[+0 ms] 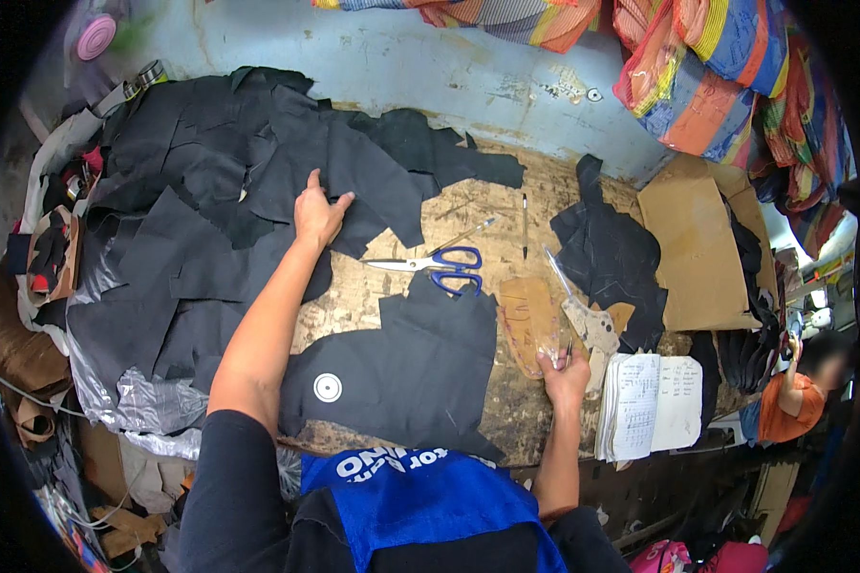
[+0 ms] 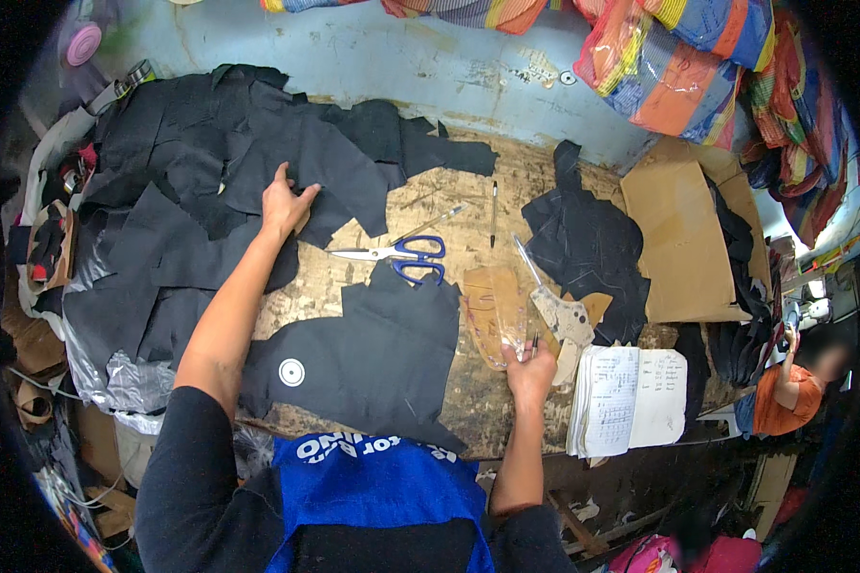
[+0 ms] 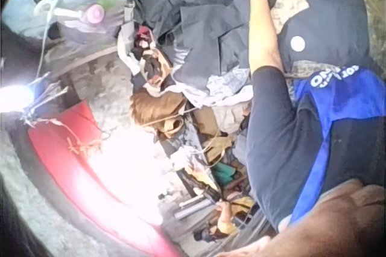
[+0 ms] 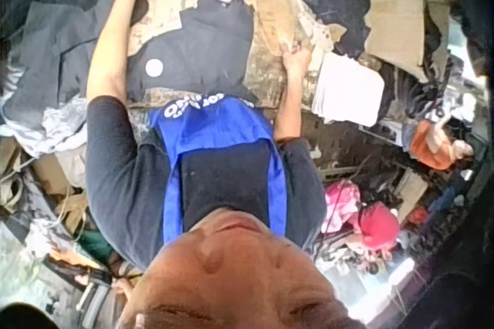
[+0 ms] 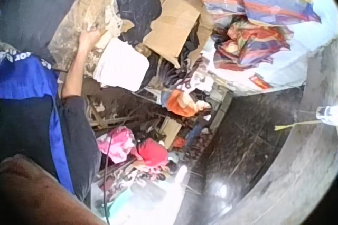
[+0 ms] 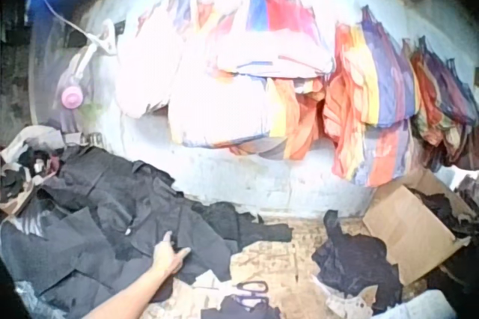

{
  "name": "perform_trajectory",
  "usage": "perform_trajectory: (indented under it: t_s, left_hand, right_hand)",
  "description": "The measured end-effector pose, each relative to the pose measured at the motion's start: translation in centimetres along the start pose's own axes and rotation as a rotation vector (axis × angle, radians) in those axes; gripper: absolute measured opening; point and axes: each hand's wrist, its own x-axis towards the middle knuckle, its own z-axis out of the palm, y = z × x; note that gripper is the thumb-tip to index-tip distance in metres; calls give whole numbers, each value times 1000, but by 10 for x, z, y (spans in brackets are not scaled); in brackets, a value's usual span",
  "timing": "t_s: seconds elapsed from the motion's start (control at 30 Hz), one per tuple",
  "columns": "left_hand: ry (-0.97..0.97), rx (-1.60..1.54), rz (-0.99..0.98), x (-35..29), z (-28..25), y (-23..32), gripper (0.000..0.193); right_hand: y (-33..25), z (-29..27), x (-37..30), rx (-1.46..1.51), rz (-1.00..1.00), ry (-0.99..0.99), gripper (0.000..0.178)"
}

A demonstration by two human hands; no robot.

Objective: The person lays out black fabric on a worktable, places a cardboard pattern on top, and traces the outline with a marker. They then use scissors to cut along the marked lines, remove the pattern, and place the cut fabric piece into a cardboard box. The process is repeated with additional fabric pieces.

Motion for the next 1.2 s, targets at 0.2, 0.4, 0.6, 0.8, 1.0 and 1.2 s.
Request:
perform_trajectory:
  t_s: [0.2,0.4,0.6,0.8,1.0,1.2]
  left_hand:
    - [14,-312,-239,48,30,-12,39]
    - [-98,-910,-30,40,-65,42,36]
    - [-365,-612,583,-73,-131,88,21]
    - [-478,-648,532,-126,-148,82,37]
    - [-570,-1365,-83,-121,-152,88,88]
    - [-763,-1383,-464,-130,-153,106,46]
  right_hand:
    - [-1,-1,0,-189,-7,46,38]
    - [-20,7,-2,-186,-386,190,55]
    - [-110,23,-1,1310,-101,-916,73]
    - [-168,27,-26,912,-214,-901,35]
    - [-183,14,-26,1205,-194,-987,18]
    - [-193,12,-18,1361,135,-1023,41]
